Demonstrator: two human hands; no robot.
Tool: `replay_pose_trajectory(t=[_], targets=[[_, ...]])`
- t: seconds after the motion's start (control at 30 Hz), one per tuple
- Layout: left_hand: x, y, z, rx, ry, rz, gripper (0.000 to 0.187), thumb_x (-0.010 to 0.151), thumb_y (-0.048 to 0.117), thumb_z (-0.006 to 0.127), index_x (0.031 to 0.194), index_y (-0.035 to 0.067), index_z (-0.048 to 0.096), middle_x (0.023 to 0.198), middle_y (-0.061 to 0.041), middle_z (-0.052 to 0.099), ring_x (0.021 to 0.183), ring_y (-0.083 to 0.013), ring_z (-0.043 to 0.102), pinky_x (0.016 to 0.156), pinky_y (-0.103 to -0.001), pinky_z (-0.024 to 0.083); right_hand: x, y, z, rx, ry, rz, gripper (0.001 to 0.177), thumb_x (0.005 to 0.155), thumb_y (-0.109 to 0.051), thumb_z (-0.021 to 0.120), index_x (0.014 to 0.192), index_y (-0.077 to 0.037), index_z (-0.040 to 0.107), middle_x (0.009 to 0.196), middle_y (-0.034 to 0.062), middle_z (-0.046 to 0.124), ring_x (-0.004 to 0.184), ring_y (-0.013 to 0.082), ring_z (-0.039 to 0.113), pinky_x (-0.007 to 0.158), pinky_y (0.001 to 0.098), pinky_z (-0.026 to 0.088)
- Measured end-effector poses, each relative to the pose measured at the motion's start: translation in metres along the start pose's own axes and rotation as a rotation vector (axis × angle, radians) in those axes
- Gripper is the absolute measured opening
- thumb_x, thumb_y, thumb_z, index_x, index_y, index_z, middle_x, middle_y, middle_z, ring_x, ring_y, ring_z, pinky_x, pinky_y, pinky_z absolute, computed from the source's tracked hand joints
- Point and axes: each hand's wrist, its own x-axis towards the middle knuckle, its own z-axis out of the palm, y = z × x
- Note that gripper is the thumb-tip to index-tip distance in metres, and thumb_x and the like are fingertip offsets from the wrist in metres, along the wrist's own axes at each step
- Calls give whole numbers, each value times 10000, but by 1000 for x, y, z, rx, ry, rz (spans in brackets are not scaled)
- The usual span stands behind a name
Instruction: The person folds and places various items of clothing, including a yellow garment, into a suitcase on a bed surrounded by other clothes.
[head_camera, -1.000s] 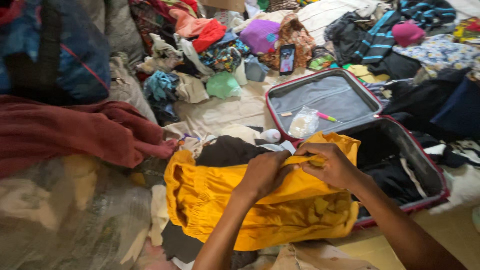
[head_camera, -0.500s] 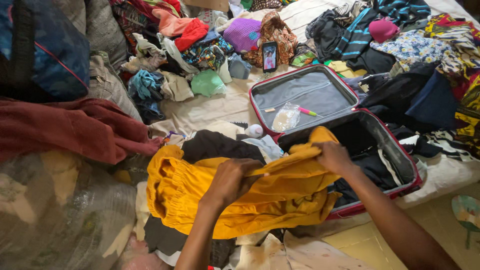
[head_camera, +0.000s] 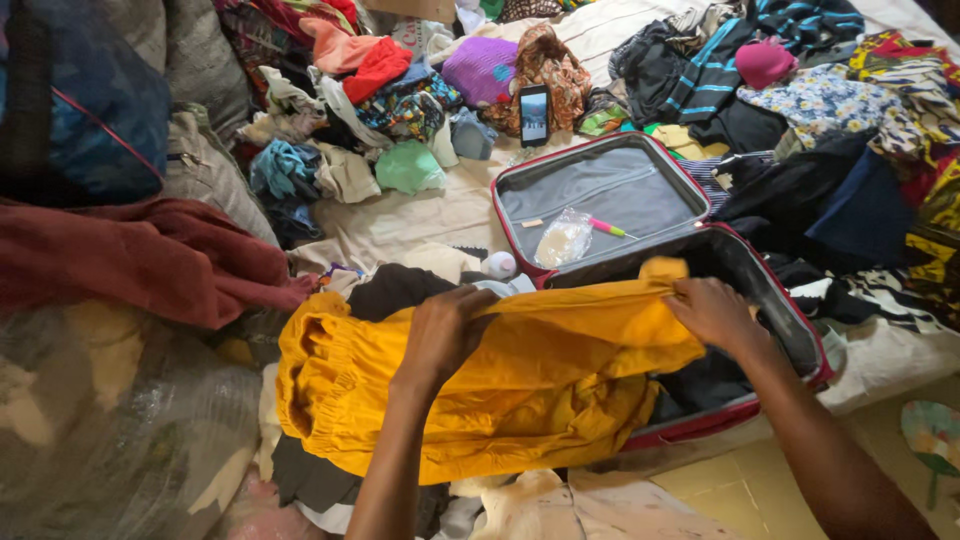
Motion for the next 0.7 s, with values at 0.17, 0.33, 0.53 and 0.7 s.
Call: replay_pose_trajectory(t=[0.17,0.33,0.53,0.7], targets=[[4,-14,15,173,12,-262,186,885,289,762,1009,153,735,924,-96,702,881,-335,687,714,-475,522,-38,-24,-32,213,604,-523,265,970,-126,595,1206,-70,700,1211,162,731,1129,418,668,992,506,521],[30,17,42,284,-130,-114,491,701,217,784,1186,213,711,1127,-89,640,959,-329,665,771,-494,492,-58,-76,-50,536,397,-642,238,904,-68,625,1131,-5,656,1059,171,695,954,352,698,821,397,548],[49,70,128,87,-121,116,273,944,89,607,1204,150,552,1022,-67,704,1026,-295,706,912,-471,530,-73,-98,-79,516,350,-556,256,839,-73,729,1073,-14,642,911,128,676,813,292,716,683,335,540],[46,54,121,-8,-55,107,331,910,74,583,1237,123,603,1041,-148,728,839,-353,704,674,-492,533,-67,-74,-73,327,237,-551,323,802,-147,819,1056,-36,654,951,135,670,859,348,681,717,397,539]])
